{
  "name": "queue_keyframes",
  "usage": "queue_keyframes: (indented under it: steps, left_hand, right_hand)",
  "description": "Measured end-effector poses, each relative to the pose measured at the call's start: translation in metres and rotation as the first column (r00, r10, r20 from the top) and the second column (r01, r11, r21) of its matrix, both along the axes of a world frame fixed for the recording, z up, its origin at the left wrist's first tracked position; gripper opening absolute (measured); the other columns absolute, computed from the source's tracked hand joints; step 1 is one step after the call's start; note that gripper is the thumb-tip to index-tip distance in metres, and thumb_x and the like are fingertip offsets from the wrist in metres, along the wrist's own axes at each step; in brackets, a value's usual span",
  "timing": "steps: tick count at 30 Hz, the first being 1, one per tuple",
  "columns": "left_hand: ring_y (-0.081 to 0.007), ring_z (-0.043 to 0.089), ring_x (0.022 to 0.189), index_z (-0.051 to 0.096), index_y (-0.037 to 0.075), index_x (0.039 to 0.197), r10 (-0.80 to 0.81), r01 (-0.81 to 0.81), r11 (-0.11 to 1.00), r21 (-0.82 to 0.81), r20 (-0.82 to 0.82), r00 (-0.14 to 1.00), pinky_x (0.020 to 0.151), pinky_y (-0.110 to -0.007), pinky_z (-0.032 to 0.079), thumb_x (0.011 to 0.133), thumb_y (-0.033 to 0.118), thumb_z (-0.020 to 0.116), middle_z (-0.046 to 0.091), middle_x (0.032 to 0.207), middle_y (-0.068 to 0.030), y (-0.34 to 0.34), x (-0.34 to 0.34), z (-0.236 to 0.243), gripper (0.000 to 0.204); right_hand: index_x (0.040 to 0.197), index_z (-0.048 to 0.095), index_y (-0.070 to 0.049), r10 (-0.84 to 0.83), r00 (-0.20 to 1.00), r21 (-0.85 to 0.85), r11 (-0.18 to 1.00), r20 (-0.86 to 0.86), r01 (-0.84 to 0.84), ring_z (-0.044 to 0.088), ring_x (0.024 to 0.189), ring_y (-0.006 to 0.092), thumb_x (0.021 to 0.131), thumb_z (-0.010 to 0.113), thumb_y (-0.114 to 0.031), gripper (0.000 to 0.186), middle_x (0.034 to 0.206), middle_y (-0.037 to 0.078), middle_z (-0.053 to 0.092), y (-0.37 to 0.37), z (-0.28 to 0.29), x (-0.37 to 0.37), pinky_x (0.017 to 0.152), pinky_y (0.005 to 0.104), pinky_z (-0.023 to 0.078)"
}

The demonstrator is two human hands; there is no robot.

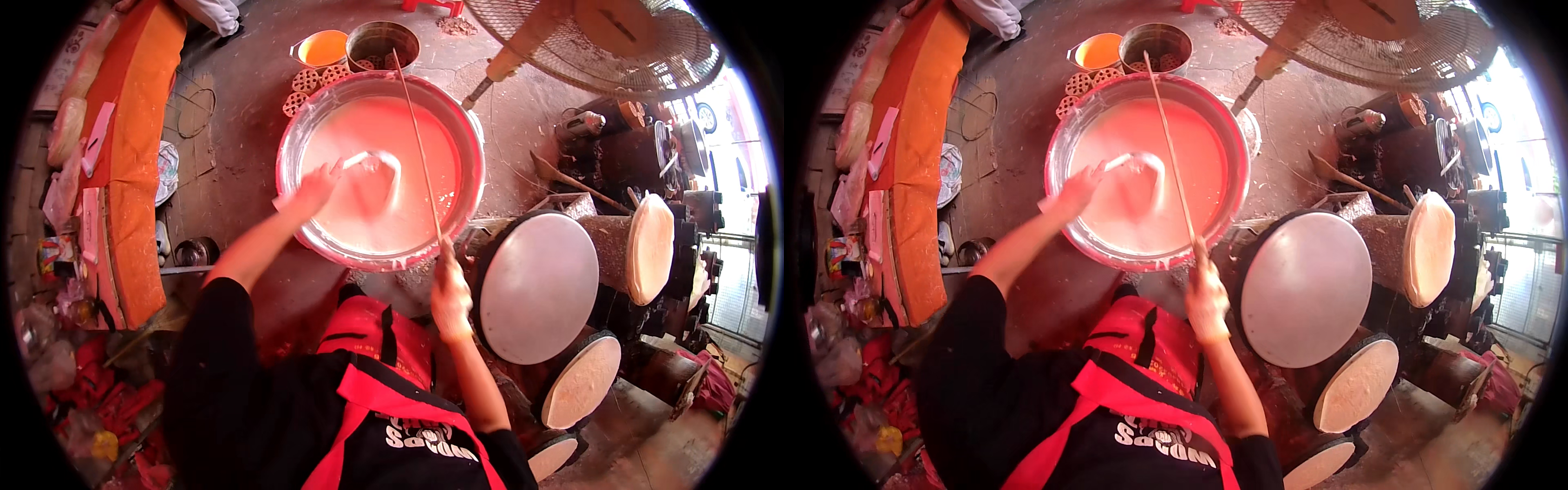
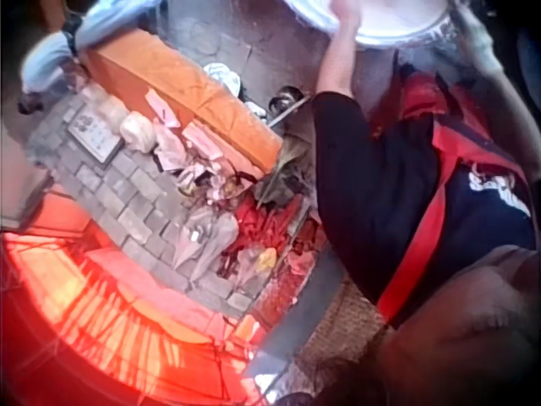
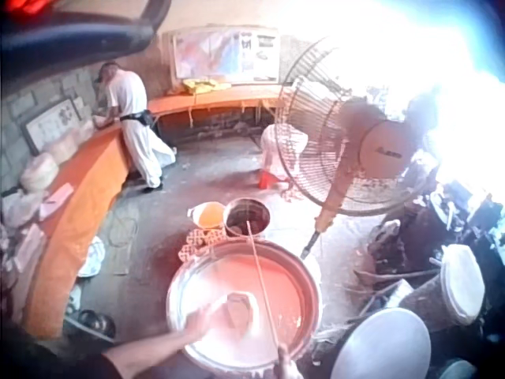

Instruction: The person is preparing thin pancakes on multiple heated circular surfaces by pouring batter with a ladle and spreading it with a wooden tool. They remove the cooked pancakes by hand and stack them while occasionally refilling the ladle from a container.

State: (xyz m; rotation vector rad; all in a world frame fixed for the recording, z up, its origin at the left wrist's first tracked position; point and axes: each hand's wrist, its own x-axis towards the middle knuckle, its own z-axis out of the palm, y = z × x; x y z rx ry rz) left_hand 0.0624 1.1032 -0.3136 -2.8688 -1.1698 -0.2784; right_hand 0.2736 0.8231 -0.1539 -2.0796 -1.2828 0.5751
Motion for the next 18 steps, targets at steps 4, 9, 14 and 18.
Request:
queue_keyframes:
  steps: [4, 9, 14, 18]
  left_hand:
    - [-0.0105, 0.04, 0.04, 0.053, 0.006, 0.097, 0.823, 0.292, -0.429, -0.855, -0.236, 0.517, 0.036, -0.023, 0.037, 0.094, 0.022, 0.041, 0.042, 0.057, -0.0004, -0.042, 0.071, 0.004, 0.02]
    - [-0.0051, 0.032, 0.039, 0.037, 0.009, 0.073, 0.701, 0.735, -0.622, -0.27, -0.611, 0.368, 0.033, -0.019, 0.03, 0.095, 0.023, 0.038, 0.035, 0.055, 0.0031, -0.057, 0.096, 0.021, 0.026]
    - [-0.004, 0.031, 0.043, 0.041, 0.007, 0.079, 0.796, 0.825, -0.531, -0.193, -0.447, 0.408, 0.034, -0.018, 0.028, 0.097, 0.023, 0.038, 0.035, 0.059, 0.003, -0.074, 0.088, 0.164, 0.023]
    - [-0.0035, 0.032, 0.045, 0.042, 0.006, 0.087, 0.89, 0.848, -0.455, -0.271, -0.177, 0.421, 0.036, -0.017, 0.029, 0.098, 0.024, 0.039, 0.036, 0.064, 0.0025, -0.074, 0.069, 0.265, 0.022]
  right_hand:
    - [0.147, 0.017, -0.024, 0.015, 0.976, -0.257, 0.965, 0.219, 0.043, 0.061, 0.07, 0.0374, 0.093, 0.046, -0.017, 0.062, 0.083, 0.02, 0.059, 0.083, -0.109, -0.034, 0.061, 0.0488, 0.049]
    - [0.148, 0.012, -0.018, -0.02, 0.988, -0.283, 0.957, 0.155, 0.064, 0.061, 0.061, 0.0341, 0.091, 0.05, -0.018, 0.067, 0.071, 0.017, 0.059, 0.015, -0.093, -0.08, 0.054, 0.0469, 0.05]
    - [0.147, 0.015, -0.02, -0.072, 0.991, -0.171, 0.981, 0.11, 0.09, 0.061, 0.066, 0.0389, 0.089, 0.051, -0.015, 0.069, 0.086, 0.021, 0.061, -0.048, -0.022, -0.101, 0.057, 0.0481, 0.049]
    - [0.147, 0.02, -0.019, -0.109, 0.985, -0.041, 0.993, 0.134, 0.115, 0.06, 0.068, 0.041, 0.088, 0.051, -0.011, 0.066, 0.091, 0.022, 0.06, -0.062, 0.01, -0.101, 0.058, 0.0485, 0.047]
